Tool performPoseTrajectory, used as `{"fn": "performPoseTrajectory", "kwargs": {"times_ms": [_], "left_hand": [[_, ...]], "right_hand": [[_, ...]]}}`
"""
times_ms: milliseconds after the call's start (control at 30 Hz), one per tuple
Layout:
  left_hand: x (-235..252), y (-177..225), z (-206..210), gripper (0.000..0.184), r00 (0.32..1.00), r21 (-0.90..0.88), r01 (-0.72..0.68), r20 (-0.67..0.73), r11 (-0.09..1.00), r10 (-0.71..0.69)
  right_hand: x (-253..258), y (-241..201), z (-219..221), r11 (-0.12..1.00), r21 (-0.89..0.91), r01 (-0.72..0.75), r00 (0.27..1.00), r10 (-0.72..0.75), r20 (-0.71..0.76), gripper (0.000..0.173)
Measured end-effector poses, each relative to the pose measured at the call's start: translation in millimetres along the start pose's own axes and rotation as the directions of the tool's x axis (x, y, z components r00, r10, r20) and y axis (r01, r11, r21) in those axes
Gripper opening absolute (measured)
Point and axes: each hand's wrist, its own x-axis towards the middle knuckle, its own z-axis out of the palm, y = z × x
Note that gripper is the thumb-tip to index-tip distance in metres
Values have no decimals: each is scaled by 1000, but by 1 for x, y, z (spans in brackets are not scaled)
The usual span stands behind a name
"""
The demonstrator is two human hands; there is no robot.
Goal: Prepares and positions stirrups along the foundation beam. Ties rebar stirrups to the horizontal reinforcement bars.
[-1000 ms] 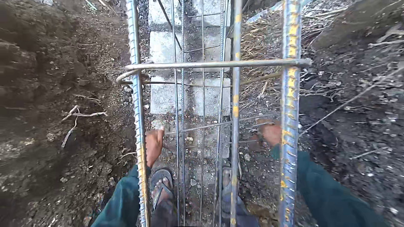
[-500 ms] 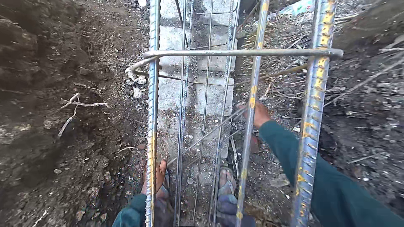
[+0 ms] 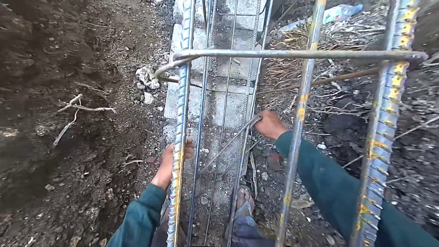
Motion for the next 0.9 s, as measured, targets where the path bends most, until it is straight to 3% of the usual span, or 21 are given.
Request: {"fn": "performPoseTrajectory", "kwargs": {"times_ms": [67,133,200,267,333,400,467,567,667,733,800,900], "left_hand": [[1,15,19,40,997,97,-81,6,992,81],[-10,37,47,43,983,172,-121,-120,978,142],[-18,47,65,47,978,139,-50,-195,989,77],[-18,40,62,33,996,31,28,-82,999,-25],[-16,28,48,21,991,-56,-48,119,997,54],[-8,16,34,35,932,-210,-98,323,973,164],[-1,19,39,46,876,-304,-43,446,952,182],[15,30,56,61,824,-223,20,556,975,110],[38,15,57,86,770,-346,273,638,898,12],[49,7,51,103,669,-378,402,743,834,15],[53,7,44,108,575,-352,437,817,828,44],[59,8,36,105,522,-316,474,852,822,27]], "right_hand": [[-1,0,-1,1000,-9,-3,1000,4,19,27],[-2,1,-2,1000,-14,10,1000,-10,22,26],[-4,-2,-4,1000,-15,11,1000,-11,18,26],[-6,-6,-5,1000,-17,-7,1000,7,21,25],[-7,-12,-5,998,-43,-34,999,35,20,27],[-8,-20,-6,995,-66,-78,996,81,43,30],[-7,-25,-6,992,-87,-92,994,97,56,28],[-4,-21,-1,994,-97,-57,997,61,41,24],[1,-9,-2,998,-69,2,999,1,39,24],[3,8,-2,998,10,60,998,-60,24,31],[-2,20,1,986,98,137,990,-135,-28,36],[-10,29,8,963,191,192,977,-168,-135,39]]}}
